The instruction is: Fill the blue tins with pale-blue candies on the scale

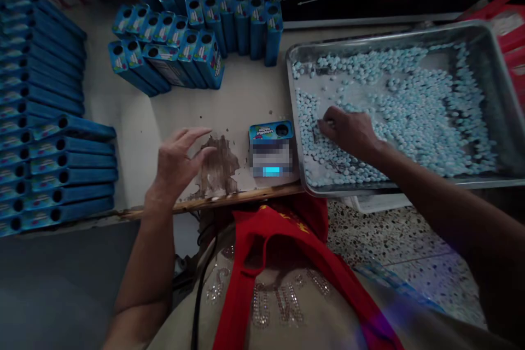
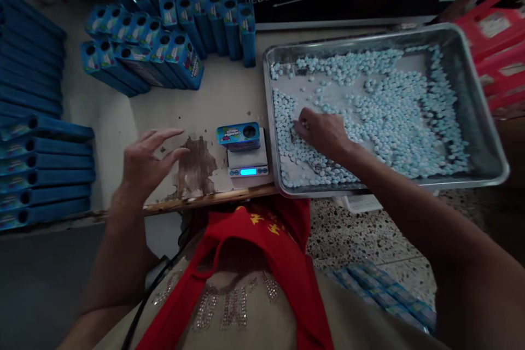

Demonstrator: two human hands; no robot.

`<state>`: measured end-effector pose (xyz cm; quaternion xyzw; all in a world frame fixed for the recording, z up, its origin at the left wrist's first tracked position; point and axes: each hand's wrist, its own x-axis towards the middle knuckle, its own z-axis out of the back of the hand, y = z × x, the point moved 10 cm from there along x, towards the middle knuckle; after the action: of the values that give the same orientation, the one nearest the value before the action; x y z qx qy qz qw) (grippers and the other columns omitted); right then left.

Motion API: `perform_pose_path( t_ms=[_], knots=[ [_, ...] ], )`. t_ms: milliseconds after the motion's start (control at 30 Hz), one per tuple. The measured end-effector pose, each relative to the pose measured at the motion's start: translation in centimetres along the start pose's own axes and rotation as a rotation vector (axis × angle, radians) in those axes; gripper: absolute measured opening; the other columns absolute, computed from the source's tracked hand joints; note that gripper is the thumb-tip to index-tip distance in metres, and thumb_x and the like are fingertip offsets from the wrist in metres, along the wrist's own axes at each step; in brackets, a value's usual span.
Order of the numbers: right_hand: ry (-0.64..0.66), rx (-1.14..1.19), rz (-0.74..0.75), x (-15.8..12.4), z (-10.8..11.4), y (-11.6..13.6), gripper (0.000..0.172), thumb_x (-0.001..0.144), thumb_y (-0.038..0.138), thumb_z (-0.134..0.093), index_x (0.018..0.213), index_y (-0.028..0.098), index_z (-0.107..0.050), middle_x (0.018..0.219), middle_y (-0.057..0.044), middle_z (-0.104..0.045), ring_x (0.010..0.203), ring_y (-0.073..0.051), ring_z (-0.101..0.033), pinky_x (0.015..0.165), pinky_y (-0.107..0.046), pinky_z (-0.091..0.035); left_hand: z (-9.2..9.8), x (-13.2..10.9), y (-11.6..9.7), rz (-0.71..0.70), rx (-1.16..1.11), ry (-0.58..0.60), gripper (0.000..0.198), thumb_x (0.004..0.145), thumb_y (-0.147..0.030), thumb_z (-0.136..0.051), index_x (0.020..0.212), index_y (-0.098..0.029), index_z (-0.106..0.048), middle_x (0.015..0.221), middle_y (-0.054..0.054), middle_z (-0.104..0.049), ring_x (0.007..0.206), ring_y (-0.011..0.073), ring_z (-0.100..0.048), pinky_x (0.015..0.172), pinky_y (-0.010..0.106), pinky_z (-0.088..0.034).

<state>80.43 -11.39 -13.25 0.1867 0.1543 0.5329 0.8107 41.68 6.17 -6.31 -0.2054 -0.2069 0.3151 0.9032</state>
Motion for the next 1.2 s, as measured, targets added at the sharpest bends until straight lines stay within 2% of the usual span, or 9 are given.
perform_pose_path(
  t_ms=[167, 267, 333, 433, 567, 667, 900, 1067, 1200],
  knots=[
    [-0.064, 0.769, -0.169, -0.3, 2.0, -1.8, 0.053, 0.102, 0.084, -0.049, 0.093, 0.033, -0.057, 0.07, 0.0, -0.047, 0.058, -0.021, -0.035, 0.059, -0.037, -0.035, -6.2, 1.6, -4.2, 0.023, -0.36, -0.034, 0.079, 0.093, -0.045, -0.106, 0.161, -0.027, -0.07, 0.152, 0.014, -0.083, 0.141, 0.0328, -0.081, 0.127, 0.047, -0.065],
    [-0.062, 0.958, -0.15, -0.7, 2.1, -0.7, 0.048, 0.096, 0.079, -0.054, 0.093, 0.032, -0.051, 0.083, -0.002, -0.055, 0.064, -0.019, -0.029, 0.061, -0.035, -0.029, -9.2, 3.8, -6.3, 0.037, -0.451, -0.015, 0.061, 0.095, -0.043, -0.105, 0.146, -0.029, -0.076, 0.136, 0.008, -0.087, 0.121, 0.0282, -0.087, 0.111, 0.04, -0.072],
    [-0.1, 1.043, -0.124, -0.8, 1.9, 0.2, 0.049, 0.093, 0.08, -0.056, 0.093, 0.031, -0.05, 0.09, -0.005, -0.061, 0.067, -0.019, -0.028, 0.061, -0.033, -0.025, -9.3, 5.4, -7.3, 0.05, -0.48, -0.033, 0.05, 0.097, -0.042, -0.103, 0.138, -0.028, -0.078, 0.126, 0.005, -0.088, 0.108, 0.0254, -0.087, 0.101, 0.037, -0.073],
    [-0.171, 1.098, -0.068, -0.4, 2.4, 1.1, 0.049, 0.097, 0.079, -0.055, 0.093, 0.03, -0.055, 0.094, -0.007, -0.064, 0.069, -0.019, -0.031, 0.06, -0.033, -0.027, -7.6, 7.9, -10.3, -0.048, -0.478, -0.061, 0.049, 0.098, -0.045, -0.102, 0.137, -0.026, -0.077, 0.123, 0.005, -0.087, 0.106, 0.0252, -0.086, 0.098, 0.037, -0.072],
    [-0.319, 1.062, -0.002, 0.4, 6.7, 1.4, 0.056, 0.108, 0.08, -0.044, 0.11, 0.03, -0.07, 0.112, -0.014, -0.074, 0.079, -0.024, -0.054, 0.063, -0.038, -0.042, -6.1, 10.9, -15.4, -0.226, -0.412, -0.062, 0.05, 0.096, -0.035, -0.103, 0.137, -0.026, -0.077, 0.125, 0.005, -0.086, 0.109, 0.0257, -0.085, 0.1, 0.036, -0.07],
    [-0.419, 0.947, -0.027, 0.9, 9.9, 1.6, 0.07, 0.109, 0.09, -0.036, 0.127, 0.033, -0.074, 0.124, -0.016, -0.077, 0.098, -0.032, -0.067, 0.071, -0.044, -0.053, -7.4, 12.5, -17.7, -0.26, -0.387, -0.035, 0.047, 0.094, -0.03, -0.103, 0.134, -0.027, -0.078, 0.128, 0.006, -0.087, 0.114, 0.0278, -0.085, 0.104, 0.04, -0.069],
    [-0.512, 0.887, -0.064, 1.4, 10.2, 3.5, 0.081, 0.109, 0.1, -0.032, 0.134, 0.037, -0.076, 0.119, -0.015, -0.078, 0.108, -0.037, -0.072, 0.075, -0.05, -0.06, -11.9, 13.8, -19.3, -0.244, -0.381, 0.036, 0.043, 0.093, -0.031, -0.103, 0.129, -0.025, -0.08, 0.128, 0.009, -0.089, 0.116, 0.0316, -0.086, 0.104, 0.044, -0.068],
    [-0.545, 1.074, 0.022, 1.2, 9.9, 4.4, 0.068, 0.107, 0.099, -0.055, 0.1, 0.034, -0.072, 0.092, -0.008, -0.069, 0.094, -0.029, -0.07, 0.074, -0.043, -0.056, -12.9, 13.9, -19.4, -0.2, -0.35, 0.083, 0.043, 0.092, -0.025, -0.101, 0.129, -0.025, -0.08, 0.124, 0.007, -0.089, 0.113, 0.0303, -0.086, 0.102, 0.04, -0.067],
    [-0.61, 1.335, 0.019, 1.2, 9.8, 3.8, 0.063, 0.11, 0.087, -0.067, 0.081, 0.031, -0.059, 0.077, -0.001, -0.052, 0.075, -0.021, -0.057, 0.071, -0.038, -0.05, -13.6, 14.0, -19.5, -0.211, -0.348, 0.079, 0.042, 0.09, -0.024, -0.101, 0.125, -0.025, -0.08, 0.122, 0.005, -0.089, 0.113, 0.0297, -0.086, 0.1, 0.037, -0.066]
  ],
)
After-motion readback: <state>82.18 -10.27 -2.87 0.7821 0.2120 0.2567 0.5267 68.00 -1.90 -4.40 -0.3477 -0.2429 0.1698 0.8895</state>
